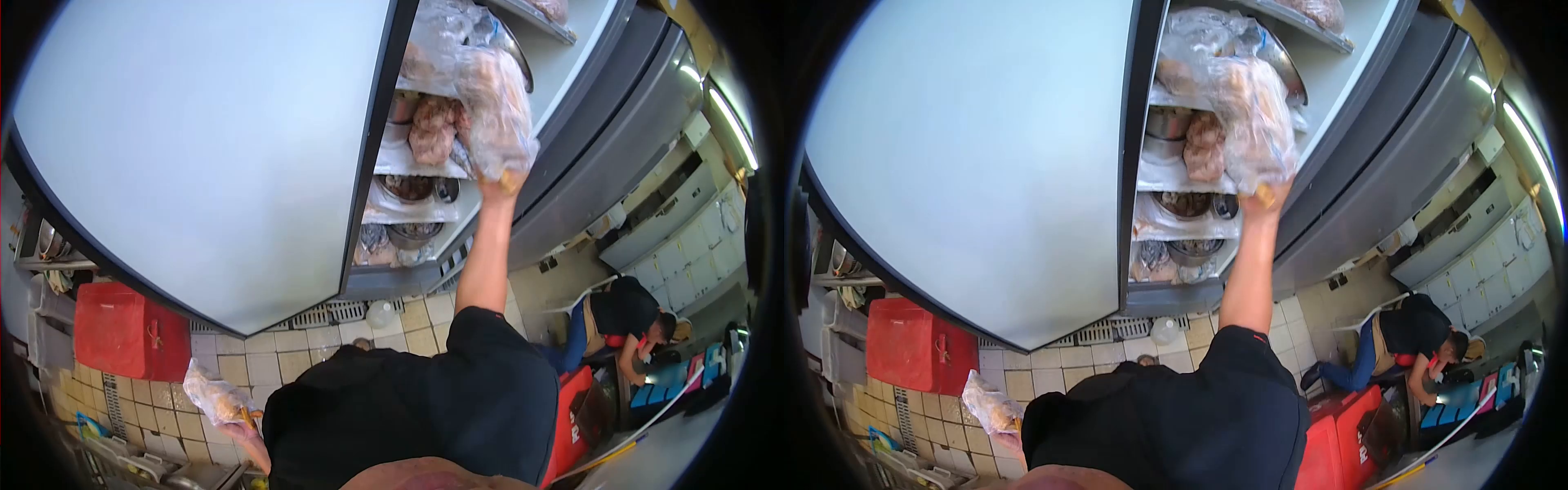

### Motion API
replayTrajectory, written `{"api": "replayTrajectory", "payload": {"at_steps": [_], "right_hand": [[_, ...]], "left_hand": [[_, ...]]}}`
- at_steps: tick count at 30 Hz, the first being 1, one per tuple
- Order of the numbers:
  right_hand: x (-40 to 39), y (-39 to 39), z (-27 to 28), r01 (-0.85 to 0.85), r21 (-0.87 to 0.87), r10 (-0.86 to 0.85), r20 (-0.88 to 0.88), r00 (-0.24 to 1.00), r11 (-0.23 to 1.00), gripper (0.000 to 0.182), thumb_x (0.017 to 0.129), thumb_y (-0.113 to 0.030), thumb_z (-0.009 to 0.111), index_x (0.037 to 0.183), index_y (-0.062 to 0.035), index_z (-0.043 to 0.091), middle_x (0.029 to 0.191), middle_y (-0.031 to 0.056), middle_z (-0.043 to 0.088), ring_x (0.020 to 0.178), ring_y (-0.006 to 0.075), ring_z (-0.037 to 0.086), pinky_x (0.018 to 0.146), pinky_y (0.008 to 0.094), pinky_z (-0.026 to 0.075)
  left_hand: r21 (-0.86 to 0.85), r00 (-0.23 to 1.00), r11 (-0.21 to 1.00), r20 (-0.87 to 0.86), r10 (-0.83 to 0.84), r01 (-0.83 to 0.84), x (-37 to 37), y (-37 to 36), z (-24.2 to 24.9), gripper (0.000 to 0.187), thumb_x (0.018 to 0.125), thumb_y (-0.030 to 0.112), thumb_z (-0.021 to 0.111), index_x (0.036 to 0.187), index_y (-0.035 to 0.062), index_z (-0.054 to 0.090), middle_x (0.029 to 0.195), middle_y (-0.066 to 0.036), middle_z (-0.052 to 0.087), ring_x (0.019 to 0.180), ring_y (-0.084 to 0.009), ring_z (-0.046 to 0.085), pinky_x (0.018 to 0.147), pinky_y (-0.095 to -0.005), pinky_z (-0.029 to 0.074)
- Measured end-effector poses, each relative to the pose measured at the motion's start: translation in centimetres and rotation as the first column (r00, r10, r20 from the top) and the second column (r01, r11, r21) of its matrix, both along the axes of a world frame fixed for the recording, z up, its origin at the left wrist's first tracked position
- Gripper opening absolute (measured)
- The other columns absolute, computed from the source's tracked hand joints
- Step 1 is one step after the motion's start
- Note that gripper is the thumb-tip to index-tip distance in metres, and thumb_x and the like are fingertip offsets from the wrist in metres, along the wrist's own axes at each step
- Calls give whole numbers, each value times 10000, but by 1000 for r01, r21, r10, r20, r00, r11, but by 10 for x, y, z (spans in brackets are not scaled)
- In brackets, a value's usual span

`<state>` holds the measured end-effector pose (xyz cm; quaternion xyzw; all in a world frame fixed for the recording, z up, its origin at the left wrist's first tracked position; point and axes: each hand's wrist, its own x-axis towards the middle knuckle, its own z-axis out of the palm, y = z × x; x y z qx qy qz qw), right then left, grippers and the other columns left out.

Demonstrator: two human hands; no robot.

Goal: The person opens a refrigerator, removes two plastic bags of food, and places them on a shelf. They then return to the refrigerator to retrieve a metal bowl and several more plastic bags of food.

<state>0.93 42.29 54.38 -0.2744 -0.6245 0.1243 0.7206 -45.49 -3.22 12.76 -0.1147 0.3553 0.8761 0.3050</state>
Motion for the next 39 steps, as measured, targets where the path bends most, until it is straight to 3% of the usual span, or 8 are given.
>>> {"api": "replayTrajectory", "payload": {"at_steps": [4,7,10,13,16,20,29,39], "right_hand": [[-42,-52,-86,145,-26,-145,4,989,989,431,823,-151,580,1230,-62,469,1160,115,542,968,234,542,781,374,493],[-92,-105,-129,-315,-149,259,-306,916,937,465,815,-177,596,1245,-65,457,1161,128,535,958,243,538,779,374,491],[-133,-154,-176,-792,-141,519,-685,512,594,501,806,-202,613,1259,-68,445,1162,141,528,949,251,533,777,373,489],[-198,-192,-228,-993,-77,446,-888,108,87,538,798,-228,629,1274,-71,434,1163,153,521,940,260,528,775,373,487],[-283,-237,-259,-917,42,153,-982,-111,-397,576,790,-254,646,1289,-75,422,1164,166,514,930,269,523,773,373,485],[-409,-272,-270,-696,212,-156,-977,-144,-686,627,779,-289,667,1309,-79,406,1166,183,505,918,280,517,771,373,483],[-609,-246,-247,-821,-7,284,-940,-189,-570,746,696,-343,727,1316,-90,399,1291,123,482,1133,307,498,872,411,473],[-697,-116,-257,-962,-210,448,-854,267,173,519,818,-378,595,1228,-77,492,1152,69,571,960,227,581,742,354,512]], "left_hand": [[18,994,996,-66,-82,83,-19,-28,-9,516,925,399,389,1300,45,404,1178,-124,538,1027,-259,554,829,-431,482],[41,979,992,-167,-114,122,-41,-55,-11,510,931,387,384,1302,37,401,1187,-124,537,1044,-257,551,861,-414,476],[184,989,974,-81,-122,135,-64,-62,18,515,906,270,421,1342,1,369,1277,-137,509,1118,-257,537,950,-404,440],[266,979,945,25,-203,189,-91,-86,10,516,912,324,426,1319,7,397,1261,-137,517,1111,-244,539,940,-403,446],[276,986,947,-17,-165,163,-100,-110,28,609,871,437,508,1316,33,415,1265,-120,521,1129,-235,525,958,-400,427],[374,991,918,-55,-122,133,-130,-138,67,597,879,430,487,1323,38,412,1308,-137,490,1155,-269,510,998,-423,395],[303,992,946,-11,125,-116,-190,-193,48,555,895,392,485,1316,37,419,1288,-133,509,1152,-267,516,1012,-417,389],[92,940,940,-67,334,-327,-329,-245,90,510,901,361,446,1281,22,458,1244,-126,544,1109,-259,546,983,-394,415]]}}
